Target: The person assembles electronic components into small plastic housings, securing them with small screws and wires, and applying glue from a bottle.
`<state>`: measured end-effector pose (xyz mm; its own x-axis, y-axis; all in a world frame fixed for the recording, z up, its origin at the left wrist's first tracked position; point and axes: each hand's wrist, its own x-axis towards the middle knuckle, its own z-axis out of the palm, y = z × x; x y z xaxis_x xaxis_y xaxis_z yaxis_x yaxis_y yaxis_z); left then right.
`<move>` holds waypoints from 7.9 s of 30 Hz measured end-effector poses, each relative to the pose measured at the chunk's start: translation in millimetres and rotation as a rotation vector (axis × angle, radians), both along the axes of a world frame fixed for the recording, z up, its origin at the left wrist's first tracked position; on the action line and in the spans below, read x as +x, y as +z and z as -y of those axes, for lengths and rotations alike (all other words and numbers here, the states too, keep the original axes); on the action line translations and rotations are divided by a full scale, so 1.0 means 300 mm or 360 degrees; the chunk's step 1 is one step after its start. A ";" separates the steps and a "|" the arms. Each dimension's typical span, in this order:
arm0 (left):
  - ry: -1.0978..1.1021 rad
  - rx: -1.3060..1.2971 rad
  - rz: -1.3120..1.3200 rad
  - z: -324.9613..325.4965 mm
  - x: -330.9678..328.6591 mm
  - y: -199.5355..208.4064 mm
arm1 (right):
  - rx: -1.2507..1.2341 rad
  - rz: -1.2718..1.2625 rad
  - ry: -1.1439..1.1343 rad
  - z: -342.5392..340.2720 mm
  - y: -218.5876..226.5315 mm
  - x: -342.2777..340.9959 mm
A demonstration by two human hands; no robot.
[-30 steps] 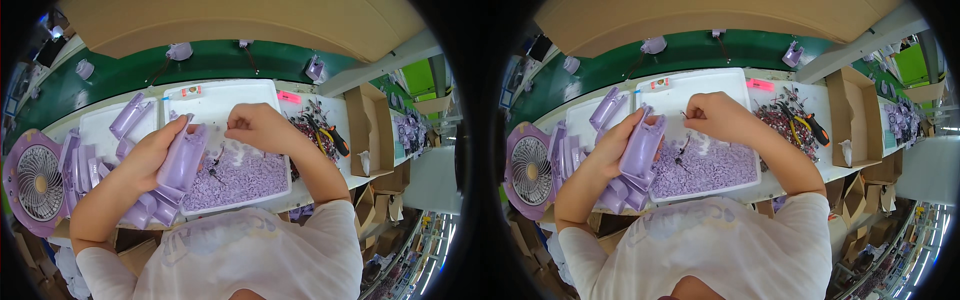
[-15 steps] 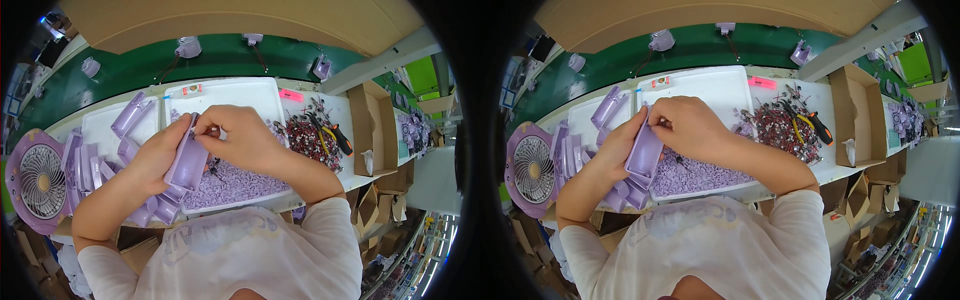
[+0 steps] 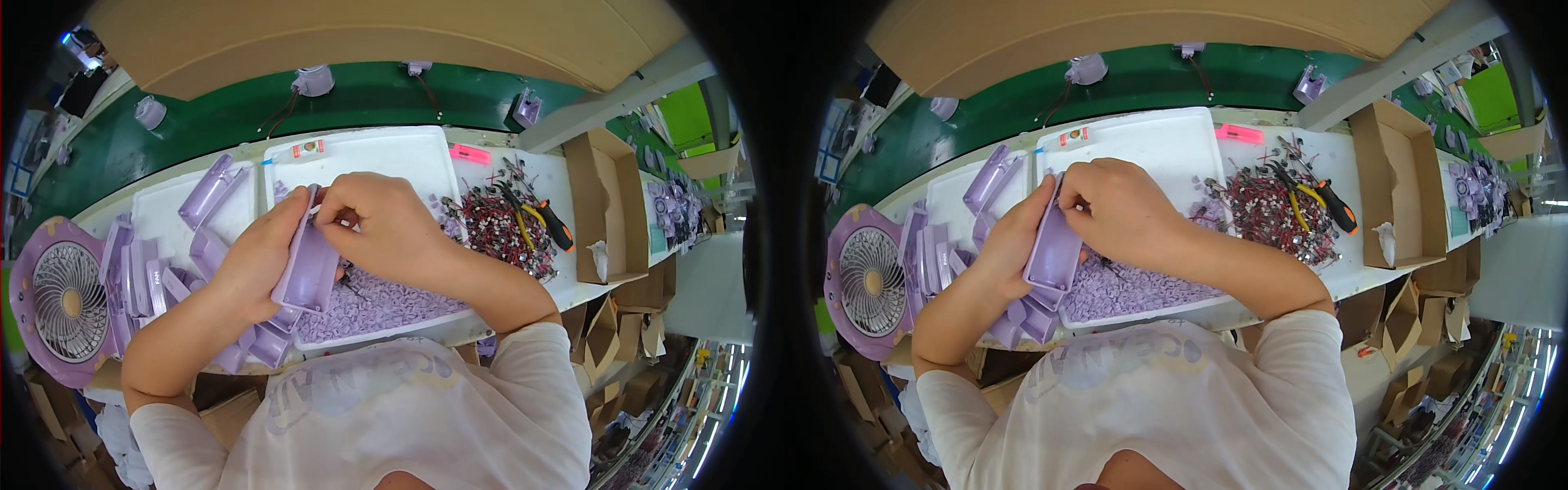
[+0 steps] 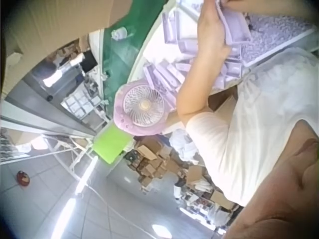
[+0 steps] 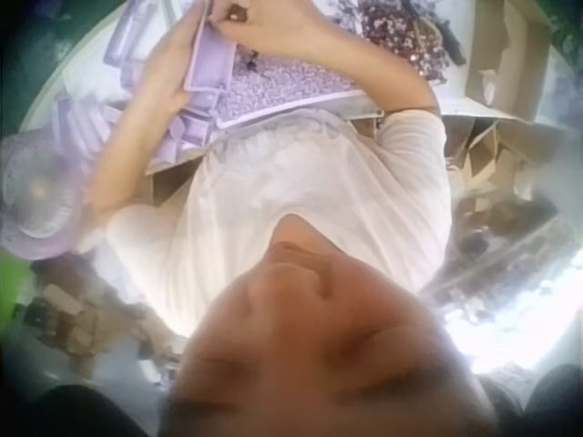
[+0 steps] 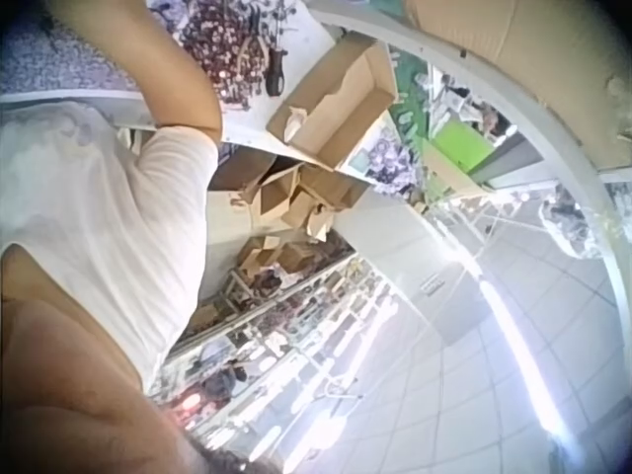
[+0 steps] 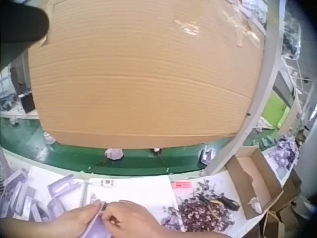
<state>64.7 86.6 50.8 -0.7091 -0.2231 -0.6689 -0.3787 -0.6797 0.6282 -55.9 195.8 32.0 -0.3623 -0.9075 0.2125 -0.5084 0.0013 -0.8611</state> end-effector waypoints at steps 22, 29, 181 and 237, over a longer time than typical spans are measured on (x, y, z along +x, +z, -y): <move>0.0228 -0.0301 -0.0181 0.079 -0.025 -0.075 | -0.0397 -0.0681 -0.0148 0.066 -0.030 0.018; 0.0308 -0.0518 -0.0175 0.073 -0.040 -0.056 | -0.0226 -0.0572 0.0023 0.088 0.010 -0.014; -0.0106 -0.0041 -0.0127 0.027 0.065 0.000 | -0.0101 -0.0248 0.0069 0.013 0.006 0.013; -0.0017 0.0006 -0.0169 0.018 0.047 -0.003 | -0.0266 -0.0326 0.0038 0.018 0.003 0.008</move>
